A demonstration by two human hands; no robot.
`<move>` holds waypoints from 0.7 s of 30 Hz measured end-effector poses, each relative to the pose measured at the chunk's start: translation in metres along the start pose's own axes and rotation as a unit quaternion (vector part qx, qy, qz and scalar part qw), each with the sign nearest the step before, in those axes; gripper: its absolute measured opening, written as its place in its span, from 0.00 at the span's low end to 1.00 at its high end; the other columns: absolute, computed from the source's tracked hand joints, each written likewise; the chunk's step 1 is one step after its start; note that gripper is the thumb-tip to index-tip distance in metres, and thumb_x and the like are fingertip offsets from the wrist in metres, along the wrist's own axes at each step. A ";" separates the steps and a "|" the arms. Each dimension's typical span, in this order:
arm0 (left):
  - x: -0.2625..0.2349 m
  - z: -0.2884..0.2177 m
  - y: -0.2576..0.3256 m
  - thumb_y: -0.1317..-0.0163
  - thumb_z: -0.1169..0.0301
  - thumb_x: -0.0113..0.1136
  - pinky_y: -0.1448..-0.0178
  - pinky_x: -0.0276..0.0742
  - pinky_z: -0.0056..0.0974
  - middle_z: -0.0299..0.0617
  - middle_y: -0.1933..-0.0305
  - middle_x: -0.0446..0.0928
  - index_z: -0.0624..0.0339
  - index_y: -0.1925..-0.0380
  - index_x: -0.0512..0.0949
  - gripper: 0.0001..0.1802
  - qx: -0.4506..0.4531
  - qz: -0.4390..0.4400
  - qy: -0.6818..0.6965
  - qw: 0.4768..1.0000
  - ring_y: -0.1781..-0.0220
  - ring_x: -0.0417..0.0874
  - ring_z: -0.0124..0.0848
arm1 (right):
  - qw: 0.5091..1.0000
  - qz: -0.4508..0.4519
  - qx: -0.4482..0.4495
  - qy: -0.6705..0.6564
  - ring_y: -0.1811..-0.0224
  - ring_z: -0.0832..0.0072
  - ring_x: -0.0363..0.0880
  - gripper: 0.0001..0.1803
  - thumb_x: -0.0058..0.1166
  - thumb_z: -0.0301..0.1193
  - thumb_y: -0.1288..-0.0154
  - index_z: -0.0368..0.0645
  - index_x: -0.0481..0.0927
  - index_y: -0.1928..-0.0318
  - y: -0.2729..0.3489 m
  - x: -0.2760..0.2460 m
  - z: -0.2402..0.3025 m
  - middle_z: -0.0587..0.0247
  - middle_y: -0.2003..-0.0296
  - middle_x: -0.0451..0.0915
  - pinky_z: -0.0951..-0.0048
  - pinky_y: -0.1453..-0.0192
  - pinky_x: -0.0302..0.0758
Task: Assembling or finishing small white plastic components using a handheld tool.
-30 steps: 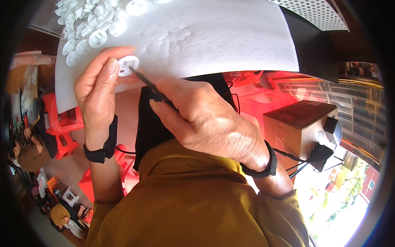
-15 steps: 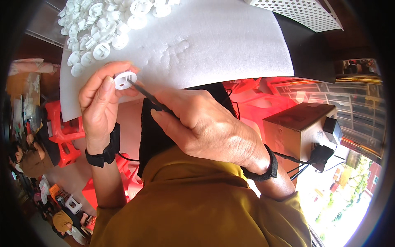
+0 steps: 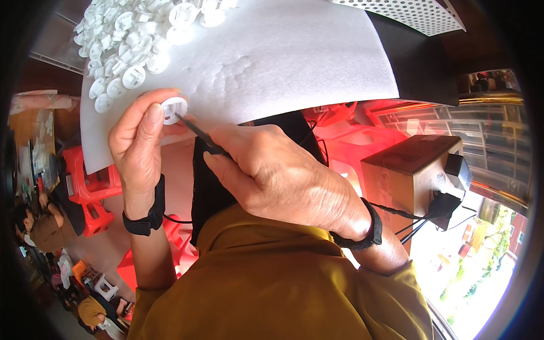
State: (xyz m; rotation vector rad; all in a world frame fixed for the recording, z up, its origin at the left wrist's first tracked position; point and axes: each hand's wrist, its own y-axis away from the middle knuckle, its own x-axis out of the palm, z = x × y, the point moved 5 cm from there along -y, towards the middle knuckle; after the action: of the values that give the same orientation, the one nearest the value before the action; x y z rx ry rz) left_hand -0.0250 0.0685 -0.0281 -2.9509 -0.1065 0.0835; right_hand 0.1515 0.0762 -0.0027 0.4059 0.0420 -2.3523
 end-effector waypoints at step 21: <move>0.001 0.000 0.000 0.28 0.67 0.45 0.61 0.82 0.33 0.46 0.60 0.79 0.71 0.52 0.75 0.17 -0.057 -0.043 0.066 0.995 0.62 0.84 0.35 | 0.992 -0.077 0.055 -0.083 0.79 0.76 0.72 0.10 0.53 0.30 0.32 0.34 0.74 0.58 -0.003 -0.014 -0.008 0.59 0.79 0.74 0.73 0.73 0.70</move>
State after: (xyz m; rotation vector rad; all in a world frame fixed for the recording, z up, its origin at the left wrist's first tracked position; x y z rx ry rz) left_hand -0.0239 0.0689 -0.0278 -3.0503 -0.2265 -0.1345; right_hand 0.1608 0.0891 -0.0062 0.2667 -0.1408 -2.5417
